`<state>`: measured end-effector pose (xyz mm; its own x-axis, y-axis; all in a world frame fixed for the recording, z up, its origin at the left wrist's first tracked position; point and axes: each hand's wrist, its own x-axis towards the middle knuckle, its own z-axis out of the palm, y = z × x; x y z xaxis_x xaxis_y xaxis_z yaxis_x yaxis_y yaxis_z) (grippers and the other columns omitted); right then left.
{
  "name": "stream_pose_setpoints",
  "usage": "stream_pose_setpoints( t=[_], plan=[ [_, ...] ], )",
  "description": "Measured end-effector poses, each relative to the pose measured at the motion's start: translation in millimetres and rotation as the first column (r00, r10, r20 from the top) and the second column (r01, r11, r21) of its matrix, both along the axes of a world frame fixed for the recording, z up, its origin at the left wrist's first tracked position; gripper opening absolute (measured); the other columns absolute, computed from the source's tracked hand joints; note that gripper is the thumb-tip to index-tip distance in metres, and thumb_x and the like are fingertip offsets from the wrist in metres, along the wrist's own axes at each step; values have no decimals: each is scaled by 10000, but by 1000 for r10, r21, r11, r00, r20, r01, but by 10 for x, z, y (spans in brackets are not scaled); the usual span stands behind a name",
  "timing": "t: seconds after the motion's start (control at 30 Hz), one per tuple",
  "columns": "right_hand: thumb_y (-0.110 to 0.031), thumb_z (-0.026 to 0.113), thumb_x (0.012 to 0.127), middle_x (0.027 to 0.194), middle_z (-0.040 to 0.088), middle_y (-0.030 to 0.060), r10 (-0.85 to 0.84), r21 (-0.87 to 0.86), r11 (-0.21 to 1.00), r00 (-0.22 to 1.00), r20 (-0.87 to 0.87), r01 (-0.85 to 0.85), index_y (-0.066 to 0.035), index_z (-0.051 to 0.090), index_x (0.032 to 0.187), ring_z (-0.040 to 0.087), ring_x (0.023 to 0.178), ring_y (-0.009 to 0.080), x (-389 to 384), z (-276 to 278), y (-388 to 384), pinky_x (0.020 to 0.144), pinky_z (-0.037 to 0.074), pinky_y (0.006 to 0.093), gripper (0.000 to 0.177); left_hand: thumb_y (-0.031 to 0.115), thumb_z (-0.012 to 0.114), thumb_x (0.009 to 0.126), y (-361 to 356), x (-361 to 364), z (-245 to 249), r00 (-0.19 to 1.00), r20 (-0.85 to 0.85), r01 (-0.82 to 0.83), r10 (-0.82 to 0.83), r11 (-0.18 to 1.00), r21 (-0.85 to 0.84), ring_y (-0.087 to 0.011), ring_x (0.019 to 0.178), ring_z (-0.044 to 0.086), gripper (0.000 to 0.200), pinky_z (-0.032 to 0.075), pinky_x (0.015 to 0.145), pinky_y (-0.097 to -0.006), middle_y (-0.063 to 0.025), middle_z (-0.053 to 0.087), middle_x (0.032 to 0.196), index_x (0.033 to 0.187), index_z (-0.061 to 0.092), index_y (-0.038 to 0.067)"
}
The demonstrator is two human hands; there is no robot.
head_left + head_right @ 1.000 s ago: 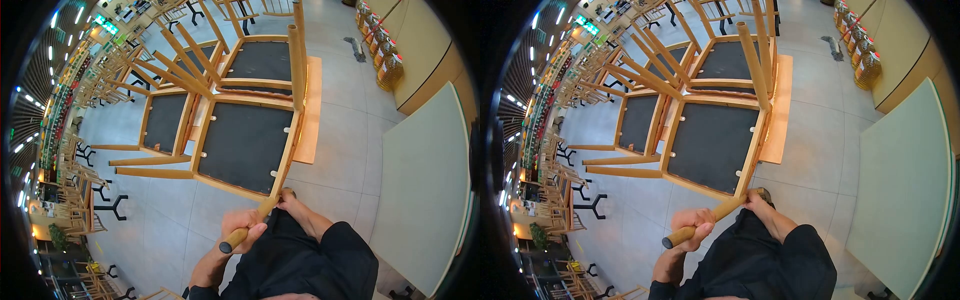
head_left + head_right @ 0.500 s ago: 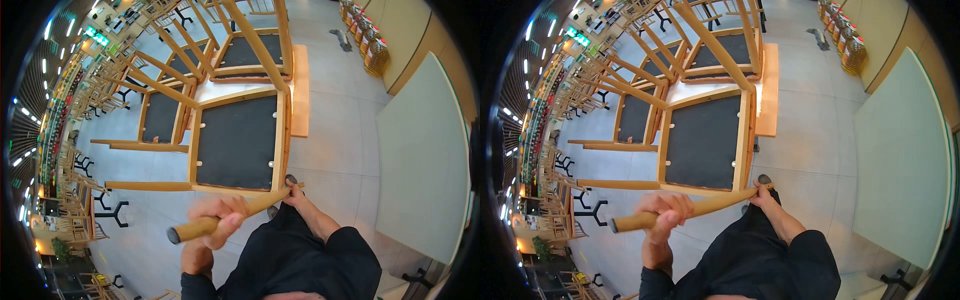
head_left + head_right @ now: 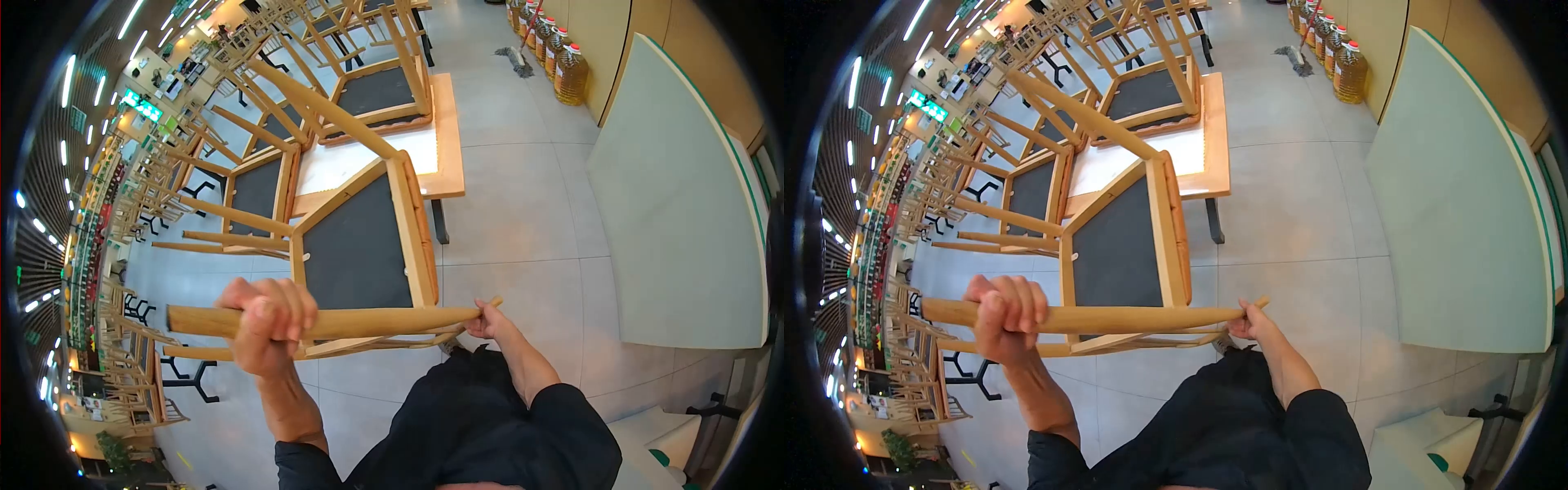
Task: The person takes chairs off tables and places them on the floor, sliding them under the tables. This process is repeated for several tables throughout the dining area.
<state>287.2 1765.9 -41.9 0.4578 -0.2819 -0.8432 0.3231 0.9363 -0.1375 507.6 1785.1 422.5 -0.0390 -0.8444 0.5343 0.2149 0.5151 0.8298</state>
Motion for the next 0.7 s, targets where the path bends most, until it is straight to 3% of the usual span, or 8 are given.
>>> stream_pose_setpoints(
  t=[0.1, 0.23, 0.3, 0.33, 0.4, 0.47, 0.53, 0.7],
  plan=[
    [-642, 426, 745, 746, 582, 106, 239, -77, 966, 965, -113, -248, -40, 503, 846, 577, 621, 220, -360, -34, 358, 629, 467, 346, 615, 79, 398, 839, 174, -102, 147, 999, -25, -25, 25, 1000, 0, -99, 400, 355, 240, 351, 402, -258, -12, 340, 472, 613, 322, 93],
    [-703, 428, 692, 783, 573, 123, 310, -113, 936, 934, -176, -332, -46, 523, 886, 570, 573, 232, -624, 168, 910, 628, 463, 374, 691, 80, 383, 845, 334, -252, 283, 997, -76, -13, 15, 999, 33, -91, 407, 333, 240, 342, 402, -235, -2, 321, 487, 620, 305, 106],
    [-709, 458, 669, 840, 565, 137, 414, -53, 874, 797, -439, -483, -34, 510, 980, 578, 630, 234, -688, 311, 1078, 591, 449, 368, 745, 72, 385, 846, 384, -321, 312, 999, -47, 23, -22, 1000, 12, -89, 410, 323, 242, 335, 407, -238, 0, 315, 490, 621, 303, 108],
    [-709, 458, 669, 840, 565, 137, 413, -55, 874, 799, -438, -482, -34, 510, 980, 578, 630, 234, -687, 281, 1164, 591, 449, 368, 745, 72, 385, 846, 407, -324, 318, 999, -45, 24, -23, 1000, 11, -89, 410, 323, 242, 335, 407, -238, 0, 315, 490, 621, 303, 108],
    [-734, 473, 632, 901, 549, 126, 214, -268, 912, 917, -337, -311, -53, 488, 1038, 569, 731, 244, -684, 178, 1285, 644, 436, 366, 794, 78, 395, 848, 456, -329, 296, 995, -69, -62, 65, 997, 43, -92, 418, 330, 244, 338, 415, -243, 1, 317, 491, 623, 309, 107],
    [-639, 554, 669, 927, 540, 98, 57, -308, 940, 955, -290, -149, -73, 493, 1011, 551, 805, 230, -626, 32, 1258, 719, 420, 353, 664, 80, 400, 850, 560, -219, 279, 996, -63, -55, 58, 998, 37, -94, 427, 327, 250, 336, 426, -238, 4, 310, 492, 620, 308, 109],
    [-467, 635, 711, 866, 546, 71, -356, -296, 890, 934, 27, 348, -88, 505, 948, 552, 805, 207, -647, 15, 1280, 752, 410, 336, 466, 75, 397, 853, 732, -64, 236, 981, -143, -130, 134, 991, 35, -92, 431, 317, 250, 323, 428, -234, 12, 301, 493, 620, 314, 109],
    [-244, 666, 721, 787, 552, 54, -228, -479, 809, 934, 276, 340, -78, 503, 897, 572, 740, 208, -1077, 207, 996, 719, 456, 360, 291, 86, 388, 868, 1176, 657, 40, 961, -194, -199, 196, 980, 6, -86, 430, 305, 263, 311, 428, -233, 19, 302, 492, 611, 335, 109]
  ],
)
